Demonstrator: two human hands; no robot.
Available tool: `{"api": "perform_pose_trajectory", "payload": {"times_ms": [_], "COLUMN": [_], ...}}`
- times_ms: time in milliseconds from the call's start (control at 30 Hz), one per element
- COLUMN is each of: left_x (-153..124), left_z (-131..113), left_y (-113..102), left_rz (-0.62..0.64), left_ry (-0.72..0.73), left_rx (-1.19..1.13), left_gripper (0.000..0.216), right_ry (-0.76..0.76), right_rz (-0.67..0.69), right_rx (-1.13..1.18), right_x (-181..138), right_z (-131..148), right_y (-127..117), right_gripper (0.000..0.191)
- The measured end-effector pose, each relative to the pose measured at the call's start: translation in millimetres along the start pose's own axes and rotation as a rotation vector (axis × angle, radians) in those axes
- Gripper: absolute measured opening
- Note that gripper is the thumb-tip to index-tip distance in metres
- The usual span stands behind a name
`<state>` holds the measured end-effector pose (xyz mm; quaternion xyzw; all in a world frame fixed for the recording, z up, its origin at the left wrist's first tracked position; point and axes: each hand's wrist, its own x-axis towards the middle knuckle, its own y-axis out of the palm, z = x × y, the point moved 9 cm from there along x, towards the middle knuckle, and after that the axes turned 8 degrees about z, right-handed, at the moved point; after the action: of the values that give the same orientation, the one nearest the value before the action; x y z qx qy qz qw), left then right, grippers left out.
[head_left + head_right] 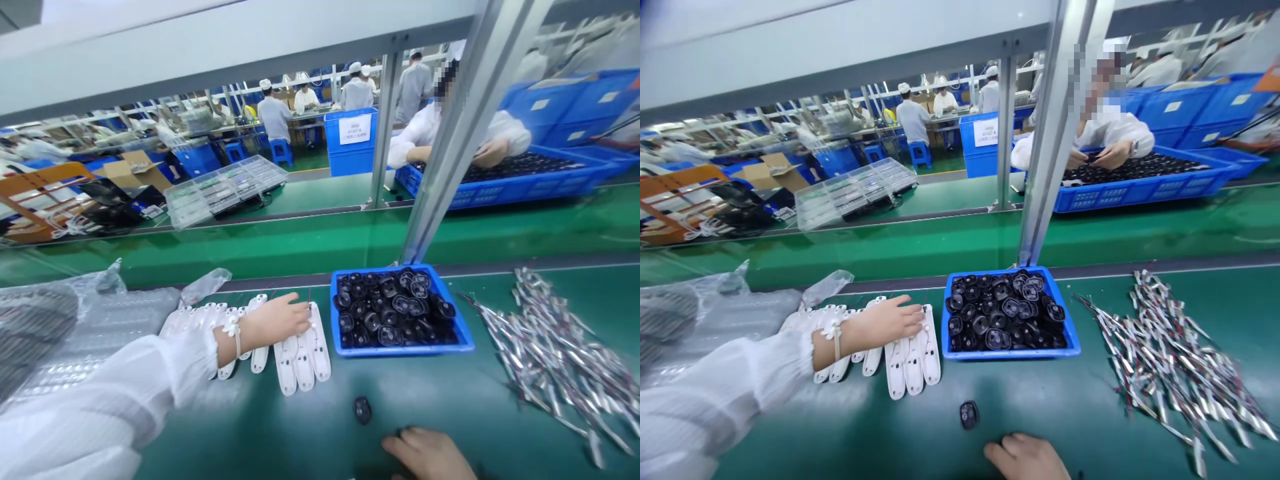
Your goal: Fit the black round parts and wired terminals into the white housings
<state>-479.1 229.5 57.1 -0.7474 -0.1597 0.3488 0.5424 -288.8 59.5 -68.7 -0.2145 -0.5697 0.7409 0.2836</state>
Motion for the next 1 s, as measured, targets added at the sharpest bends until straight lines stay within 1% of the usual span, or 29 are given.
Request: {"api": "perform_pose_trajectory", "payload": {"times_ms": [100, 167, 267, 367, 433, 533, 600, 700, 767, 833, 900, 967, 1000], "left_x": [10, 12, 17, 20, 16, 2, -8, -20, -24, -23, -24, -29, -35], "left_z": [4, -3, -33, -65, -78, -87, -86, -74, -66, -59, -52, -43, -38], "left_y": [3, 11, 33, 57, 68, 75, 74, 69, 67, 66, 66, 69, 75], "left_rz": [-0.092, -0.169, -0.264, -0.319, -0.345, -0.366, -0.384, -0.417, -0.416, -0.398, -0.374, -0.348, -0.355], "left_ry": [-0.067, -0.162, -0.29, -0.388, -0.458, -0.551, -0.642, -0.841, -0.953, -1.017, -1.046, -1.078, -1.099], "left_rx": [0.043, 0.056, 0.05, 0.029, 0.013, -0.005, -0.009, -0.012, -0.029, -0.061, -0.106, -0.179, -0.276], "left_gripper": [0.043, 0.044, 0.039, 0.041, 0.04, 0.035, 0.036, 0.051, 0.057, 0.058, 0.058, 0.061, 0.062], "right_ry": [0.122, 0.171, 0.205, 0.221, 0.214, 0.201, 0.192, 0.158, 0.142, 0.142, 0.202, 0.366, 0.469], "right_rz": [0.068, 0.078, 0.074, 0.071, 0.063, 0.024, -0.014, -0.101, -0.155, -0.202, -0.24, -0.251, -0.246], "right_rx": [0.012, 0.068, 0.163, 0.216, 0.234, 0.244, 0.254, 0.309, 0.345, 0.359, 0.335, 0.254, 0.203], "right_x": [-2, -3, -3, -2, 0, 3, 6, 6, 0, -14, -35, -60, -72], "right_z": [-5, -7, -9, -10, -9, -7, -7, -5, -6, -12, -31, -65, -88], "right_y": [-1, -4, -9, -16, -24, -37, -44, -53, -61, -75, -97, -123, -137], "right_gripper": [0.033, 0.033, 0.033, 0.027, 0.023, 0.018, 0.017, 0.015, 0.014, 0.014, 0.015, 0.016, 0.017]}}
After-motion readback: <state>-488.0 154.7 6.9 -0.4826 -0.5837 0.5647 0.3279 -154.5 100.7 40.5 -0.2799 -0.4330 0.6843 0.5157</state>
